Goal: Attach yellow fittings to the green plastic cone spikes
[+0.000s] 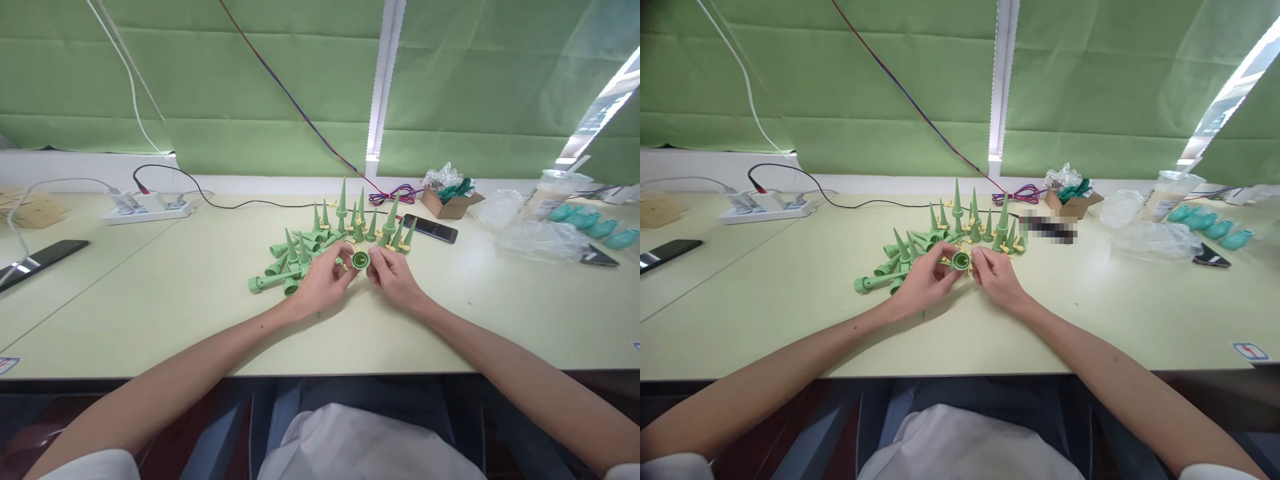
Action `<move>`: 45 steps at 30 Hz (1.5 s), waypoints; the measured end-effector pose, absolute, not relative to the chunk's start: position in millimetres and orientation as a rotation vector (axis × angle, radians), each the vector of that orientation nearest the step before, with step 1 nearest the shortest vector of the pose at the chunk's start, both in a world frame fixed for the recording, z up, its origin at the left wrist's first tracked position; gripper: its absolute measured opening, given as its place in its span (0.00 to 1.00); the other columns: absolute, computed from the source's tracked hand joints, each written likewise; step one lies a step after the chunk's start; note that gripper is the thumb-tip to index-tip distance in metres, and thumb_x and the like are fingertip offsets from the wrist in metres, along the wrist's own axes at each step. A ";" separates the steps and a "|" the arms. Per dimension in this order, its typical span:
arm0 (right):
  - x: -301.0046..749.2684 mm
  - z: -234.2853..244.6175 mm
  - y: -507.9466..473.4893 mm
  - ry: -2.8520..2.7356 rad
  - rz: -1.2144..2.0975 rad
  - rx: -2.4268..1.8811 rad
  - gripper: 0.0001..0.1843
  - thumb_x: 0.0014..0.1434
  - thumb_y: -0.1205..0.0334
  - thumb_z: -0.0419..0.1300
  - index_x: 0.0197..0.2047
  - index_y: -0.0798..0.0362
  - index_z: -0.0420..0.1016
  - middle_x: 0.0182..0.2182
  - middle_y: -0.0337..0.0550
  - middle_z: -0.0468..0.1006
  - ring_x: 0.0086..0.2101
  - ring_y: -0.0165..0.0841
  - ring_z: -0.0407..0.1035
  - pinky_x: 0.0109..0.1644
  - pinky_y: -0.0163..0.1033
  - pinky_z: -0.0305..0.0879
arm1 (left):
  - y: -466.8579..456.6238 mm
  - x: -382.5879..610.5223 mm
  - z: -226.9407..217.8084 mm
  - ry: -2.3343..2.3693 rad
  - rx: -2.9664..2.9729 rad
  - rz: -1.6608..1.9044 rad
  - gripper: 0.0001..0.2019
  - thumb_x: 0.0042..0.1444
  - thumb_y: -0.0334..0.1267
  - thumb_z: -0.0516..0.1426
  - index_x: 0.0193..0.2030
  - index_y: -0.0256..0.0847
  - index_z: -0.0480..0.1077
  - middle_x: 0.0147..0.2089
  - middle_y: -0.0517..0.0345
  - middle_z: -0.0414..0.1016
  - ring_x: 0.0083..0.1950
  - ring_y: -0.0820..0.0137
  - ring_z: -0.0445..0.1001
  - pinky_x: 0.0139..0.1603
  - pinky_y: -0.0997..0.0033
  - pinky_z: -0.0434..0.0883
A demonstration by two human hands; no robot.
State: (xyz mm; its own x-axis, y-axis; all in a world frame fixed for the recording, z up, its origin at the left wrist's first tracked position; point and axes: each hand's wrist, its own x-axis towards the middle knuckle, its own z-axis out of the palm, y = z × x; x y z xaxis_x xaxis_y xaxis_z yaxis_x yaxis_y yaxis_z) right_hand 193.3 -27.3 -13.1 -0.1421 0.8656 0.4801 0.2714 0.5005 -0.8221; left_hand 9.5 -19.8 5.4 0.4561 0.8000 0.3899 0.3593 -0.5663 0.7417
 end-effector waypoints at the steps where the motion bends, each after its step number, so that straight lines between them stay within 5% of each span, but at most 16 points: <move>1: 193.5 -13.2 -27.3 -1.667 0.692 -0.982 0.29 0.70 0.39 0.47 0.25 0.50 0.60 0.18 0.37 0.66 0.20 0.29 0.59 0.26 0.37 0.56 | -19.8 9.5 5.9 0.954 2.101 0.995 0.07 0.63 0.40 0.55 0.45 0.41 0.64 0.40 0.58 0.75 0.21 0.79 0.65 0.23 0.75 0.62; 6: 194.4 -14.6 -26.4 -1.663 0.681 -0.987 0.28 0.71 0.39 0.46 0.26 0.50 0.60 0.20 0.37 0.66 0.21 0.29 0.59 0.25 0.37 0.55 | -16.9 9.9 5.9 0.906 1.888 0.898 0.20 0.68 0.55 0.48 0.32 0.42 0.65 0.21 0.61 0.68 0.17 0.73 0.67 0.20 0.72 0.63; 12: 194.7 -15.0 -26.2 -1.735 0.724 -0.957 0.27 0.71 0.40 0.47 0.27 0.50 0.61 0.20 0.38 0.67 0.21 0.29 0.59 0.25 0.37 0.55 | -15.3 12.0 9.6 0.850 1.619 0.753 0.32 0.64 0.66 0.47 0.24 0.40 0.66 0.16 0.55 0.68 0.15 0.70 0.68 0.16 0.69 0.64; 45: 195.6 -14.6 -25.6 -1.770 0.802 -0.961 0.23 0.72 0.42 0.46 0.30 0.48 0.55 0.19 0.33 0.61 0.19 0.28 0.60 0.25 0.37 0.55 | -14.4 5.2 10.5 0.850 1.829 0.844 0.19 0.65 0.53 0.55 0.32 0.40 0.66 0.16 0.65 0.68 0.15 0.76 0.63 0.20 0.75 0.62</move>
